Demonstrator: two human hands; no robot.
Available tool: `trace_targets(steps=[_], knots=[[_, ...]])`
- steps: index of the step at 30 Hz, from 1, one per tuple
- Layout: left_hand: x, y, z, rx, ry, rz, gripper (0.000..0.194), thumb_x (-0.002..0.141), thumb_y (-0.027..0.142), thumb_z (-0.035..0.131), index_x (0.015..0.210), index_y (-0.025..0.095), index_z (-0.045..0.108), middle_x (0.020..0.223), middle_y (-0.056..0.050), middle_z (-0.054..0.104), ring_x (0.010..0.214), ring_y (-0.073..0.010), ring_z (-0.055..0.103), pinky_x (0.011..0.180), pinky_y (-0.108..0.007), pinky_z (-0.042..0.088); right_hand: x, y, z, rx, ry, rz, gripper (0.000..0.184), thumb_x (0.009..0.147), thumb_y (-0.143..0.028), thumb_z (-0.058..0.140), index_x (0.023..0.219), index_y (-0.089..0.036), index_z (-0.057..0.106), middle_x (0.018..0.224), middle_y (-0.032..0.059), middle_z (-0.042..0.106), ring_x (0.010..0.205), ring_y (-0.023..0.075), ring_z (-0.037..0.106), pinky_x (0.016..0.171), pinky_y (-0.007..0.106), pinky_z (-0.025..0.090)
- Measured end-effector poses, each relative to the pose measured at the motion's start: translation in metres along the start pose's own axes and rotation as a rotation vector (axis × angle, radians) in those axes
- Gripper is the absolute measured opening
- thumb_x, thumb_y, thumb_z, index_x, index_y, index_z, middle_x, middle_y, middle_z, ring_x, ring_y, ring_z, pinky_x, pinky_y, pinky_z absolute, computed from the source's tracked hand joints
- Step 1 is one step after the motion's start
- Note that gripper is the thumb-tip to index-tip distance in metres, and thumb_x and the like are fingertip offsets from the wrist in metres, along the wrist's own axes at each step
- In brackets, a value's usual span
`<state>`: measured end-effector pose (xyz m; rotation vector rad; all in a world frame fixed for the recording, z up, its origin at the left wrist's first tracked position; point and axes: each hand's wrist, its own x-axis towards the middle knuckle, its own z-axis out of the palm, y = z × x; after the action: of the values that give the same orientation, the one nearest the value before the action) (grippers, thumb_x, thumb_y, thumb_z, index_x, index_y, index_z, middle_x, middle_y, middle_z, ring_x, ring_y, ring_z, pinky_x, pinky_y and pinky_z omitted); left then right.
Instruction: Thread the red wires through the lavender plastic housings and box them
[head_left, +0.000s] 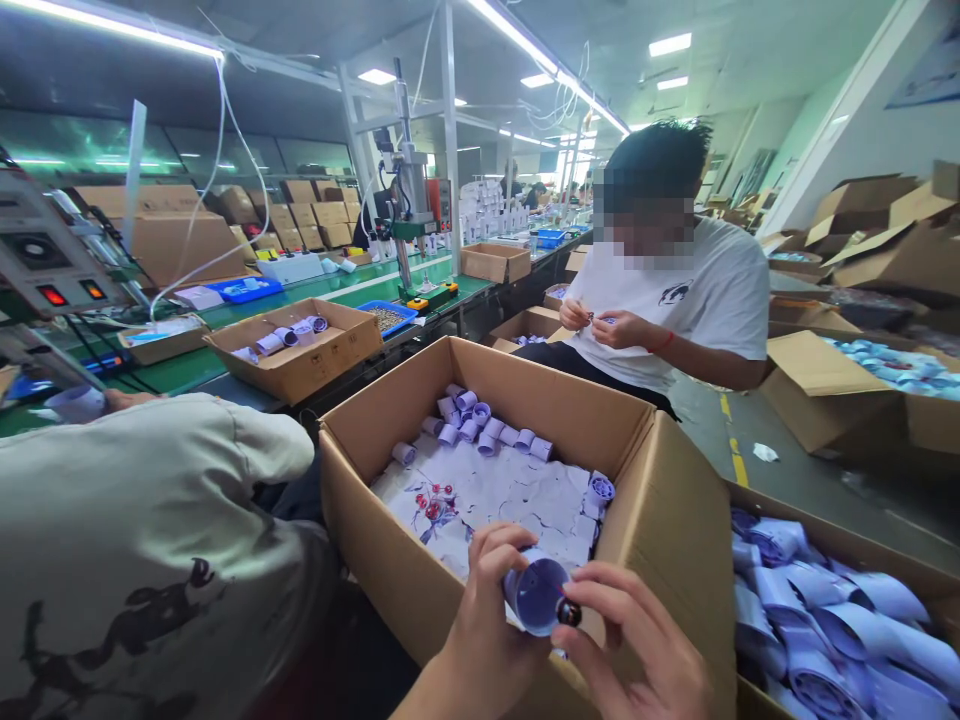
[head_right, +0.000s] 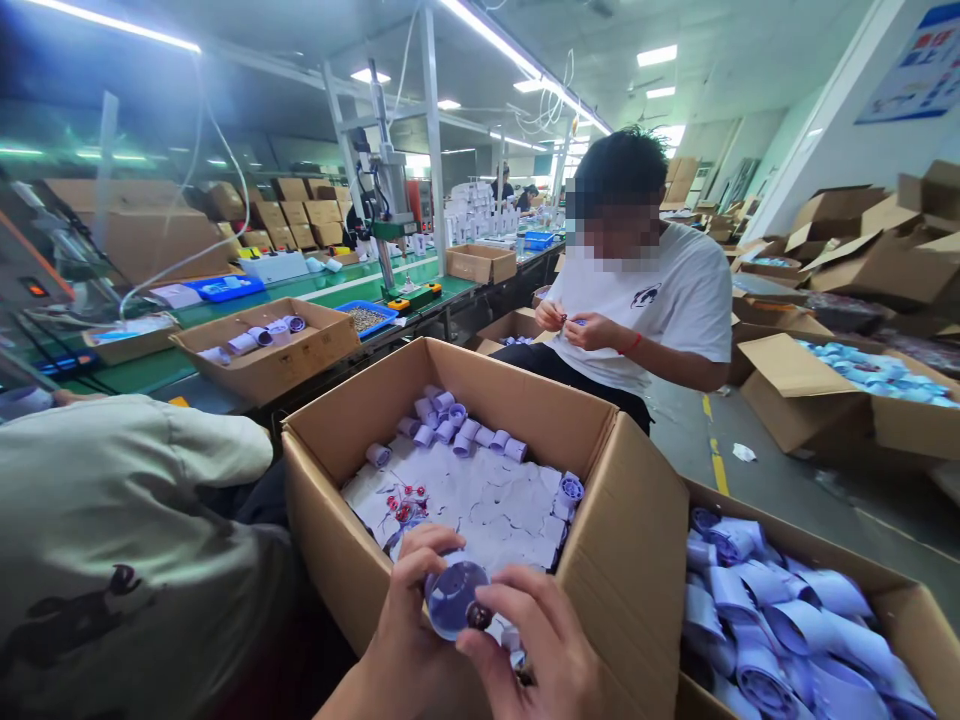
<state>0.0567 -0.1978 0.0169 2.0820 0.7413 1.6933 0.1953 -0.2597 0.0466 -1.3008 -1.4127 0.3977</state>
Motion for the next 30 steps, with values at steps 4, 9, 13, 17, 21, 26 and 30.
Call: trace_targets(steps=[4,9,13,17,21,26,30], knots=[[-0.001,0.005,0.006,0.008,0.0,0.047,0.047,0.077,0.018,0.068,0.113,0.025,0.039,0.103,-0.009,0.058,0.1,-0.0228,0.055,0.088,-0.04,0.049,0.006,-0.001,0.001,-0.356,0.069,-0.289,0.01,0.086,-0.033,0.066,0.091,-0.033,0.074,0.104,0.0099,0.066,0.082,0.0248,0.062,0.063,0.035,0.055],[0.005,0.013,0.007,-0.037,0.005,0.085,0.053,0.075,0.008,0.063,0.117,0.026,0.038,0.104,-0.008,0.057,0.1,-0.0205,0.055,0.087,-0.037,0.05,0.011,-0.008,0.003,-0.388,-0.035,-0.381,0.015,0.089,-0.023,0.057,0.092,-0.028,0.071,0.109,0.0083,0.069,0.092,0.0259,0.063,0.072,0.037,0.057],[0.003,0.011,0.007,-0.082,0.008,0.082,0.054,0.073,0.007,0.065,0.116,0.024,0.038,0.107,-0.008,0.056,0.102,-0.0196,0.054,0.088,-0.035,0.048,0.008,-0.011,0.003,-0.298,-0.053,-0.298,0.016,0.09,-0.022,0.056,0.094,-0.029,0.071,0.105,0.0066,0.071,0.091,0.0235,0.066,0.076,0.034,0.057],[-0.003,0.007,0.006,-0.087,0.011,0.075,0.055,0.072,0.009,0.066,0.117,0.026,0.038,0.106,-0.008,0.058,0.102,-0.0217,0.054,0.089,-0.04,0.046,0.001,-0.003,0.006,-0.067,-0.029,-0.031,0.005,0.087,-0.027,0.063,0.088,-0.028,0.068,0.106,0.0062,0.07,0.089,0.0214,0.068,0.074,0.03,0.057],[-0.001,0.008,0.005,-0.089,0.017,0.085,0.055,0.075,0.013,0.067,0.118,0.027,0.037,0.106,-0.007,0.06,0.101,-0.0219,0.055,0.088,-0.042,0.046,-0.004,0.001,0.012,0.263,-0.053,0.318,0.022,0.083,-0.038,0.068,0.1,-0.026,0.062,0.11,0.0074,0.067,0.087,0.0198,0.067,0.071,0.028,0.058],[0.007,0.013,0.002,-0.105,0.048,0.083,0.057,0.076,0.016,0.069,0.12,0.029,0.037,0.106,-0.005,0.058,0.099,-0.0202,0.057,0.088,-0.039,0.048,-0.006,-0.008,0.02,0.497,-0.164,0.499,0.056,0.085,-0.051,0.065,0.134,-0.032,0.046,0.134,0.0095,0.055,0.103,0.0214,0.066,0.08,0.03,0.058],[0.012,0.017,-0.008,-0.297,-0.027,-0.122,0.055,0.079,0.025,0.071,0.123,0.032,0.039,0.116,-0.006,0.053,0.105,-0.02,0.056,0.087,-0.034,0.049,-0.004,-0.018,0.017,0.763,-0.283,0.444,0.057,0.085,-0.049,0.066,0.137,-0.033,0.047,0.148,0.0071,0.046,0.129,0.0249,0.051,0.1,0.034,0.049]])
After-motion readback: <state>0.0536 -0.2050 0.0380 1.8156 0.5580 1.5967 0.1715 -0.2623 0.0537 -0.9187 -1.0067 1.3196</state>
